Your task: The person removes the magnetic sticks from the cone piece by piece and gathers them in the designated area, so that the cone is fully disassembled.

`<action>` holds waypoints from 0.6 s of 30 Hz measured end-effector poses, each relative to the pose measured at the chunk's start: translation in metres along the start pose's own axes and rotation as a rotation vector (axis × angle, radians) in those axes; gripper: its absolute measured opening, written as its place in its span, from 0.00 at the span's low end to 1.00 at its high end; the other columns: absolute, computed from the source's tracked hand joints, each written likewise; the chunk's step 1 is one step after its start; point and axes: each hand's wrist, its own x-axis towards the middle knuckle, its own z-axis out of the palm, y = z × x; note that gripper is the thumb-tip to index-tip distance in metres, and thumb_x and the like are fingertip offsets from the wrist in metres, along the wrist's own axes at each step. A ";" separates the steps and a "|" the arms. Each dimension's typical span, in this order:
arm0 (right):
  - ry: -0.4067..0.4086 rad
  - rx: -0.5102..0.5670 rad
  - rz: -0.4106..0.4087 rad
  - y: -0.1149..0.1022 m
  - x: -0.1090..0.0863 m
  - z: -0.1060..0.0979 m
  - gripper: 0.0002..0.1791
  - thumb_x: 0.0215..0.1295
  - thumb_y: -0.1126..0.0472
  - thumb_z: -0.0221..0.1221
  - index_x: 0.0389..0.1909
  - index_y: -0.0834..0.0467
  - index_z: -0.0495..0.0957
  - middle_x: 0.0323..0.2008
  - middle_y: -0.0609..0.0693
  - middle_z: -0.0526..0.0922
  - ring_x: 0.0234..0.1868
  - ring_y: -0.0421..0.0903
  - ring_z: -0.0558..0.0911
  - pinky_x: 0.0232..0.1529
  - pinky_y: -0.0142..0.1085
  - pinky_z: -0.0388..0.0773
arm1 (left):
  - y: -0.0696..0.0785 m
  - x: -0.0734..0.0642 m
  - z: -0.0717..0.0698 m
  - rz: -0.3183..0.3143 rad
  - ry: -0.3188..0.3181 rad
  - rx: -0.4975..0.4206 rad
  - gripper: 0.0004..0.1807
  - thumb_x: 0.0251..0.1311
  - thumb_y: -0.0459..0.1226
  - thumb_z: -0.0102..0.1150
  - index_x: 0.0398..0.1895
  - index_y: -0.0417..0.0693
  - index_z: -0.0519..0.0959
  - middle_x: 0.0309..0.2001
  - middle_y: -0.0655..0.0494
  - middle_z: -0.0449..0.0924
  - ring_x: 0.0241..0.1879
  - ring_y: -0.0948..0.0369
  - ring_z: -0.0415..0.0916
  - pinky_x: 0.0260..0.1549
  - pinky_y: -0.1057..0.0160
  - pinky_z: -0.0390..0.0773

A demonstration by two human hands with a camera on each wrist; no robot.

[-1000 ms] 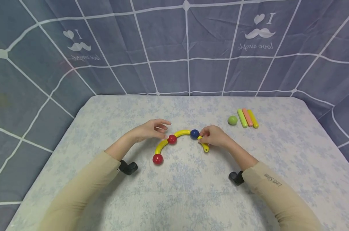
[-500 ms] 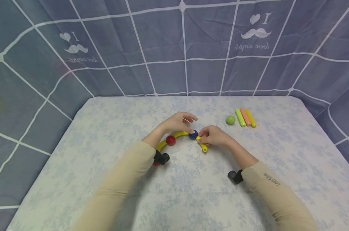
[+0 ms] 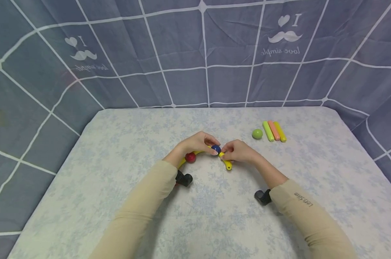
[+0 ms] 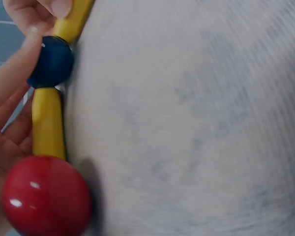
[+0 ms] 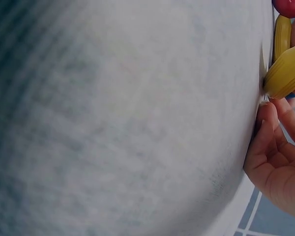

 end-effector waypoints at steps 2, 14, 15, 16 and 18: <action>0.001 -0.001 0.002 -0.001 0.001 0.001 0.17 0.59 0.63 0.61 0.45 0.69 0.76 0.23 0.49 0.76 0.26 0.44 0.72 0.32 0.35 0.70 | -0.002 -0.001 0.000 -0.005 0.002 -0.018 0.21 0.51 0.32 0.67 0.50 0.37 0.79 0.46 0.48 0.80 0.44 0.60 0.75 0.44 0.70 0.72; -0.006 -0.017 -0.039 -0.002 -0.001 0.001 0.12 0.59 0.65 0.60 0.40 0.68 0.74 0.22 0.49 0.72 0.24 0.43 0.69 0.27 0.32 0.66 | -0.007 0.000 0.000 -0.001 0.008 -0.025 0.20 0.51 0.32 0.68 0.49 0.38 0.79 0.46 0.49 0.81 0.45 0.61 0.75 0.45 0.71 0.71; -0.005 -0.016 -0.046 -0.002 -0.001 0.001 0.12 0.59 0.65 0.60 0.40 0.68 0.74 0.22 0.49 0.72 0.24 0.42 0.69 0.27 0.32 0.66 | -0.007 0.000 0.000 -0.001 0.010 -0.021 0.20 0.51 0.32 0.68 0.49 0.38 0.79 0.46 0.49 0.81 0.45 0.62 0.76 0.45 0.71 0.71; -0.006 -0.016 -0.056 -0.002 -0.001 0.001 0.12 0.59 0.65 0.60 0.40 0.68 0.74 0.22 0.49 0.72 0.24 0.42 0.68 0.27 0.32 0.66 | -0.007 0.000 0.000 0.000 0.011 -0.017 0.20 0.51 0.32 0.68 0.49 0.38 0.80 0.46 0.49 0.81 0.45 0.62 0.76 0.45 0.71 0.71; -0.003 -0.026 -0.075 -0.001 -0.001 0.001 0.11 0.59 0.65 0.60 0.40 0.68 0.74 0.23 0.49 0.72 0.24 0.42 0.68 0.27 0.32 0.66 | -0.006 -0.001 -0.001 0.004 0.011 -0.014 0.20 0.51 0.32 0.68 0.49 0.38 0.80 0.46 0.49 0.81 0.45 0.62 0.76 0.45 0.71 0.71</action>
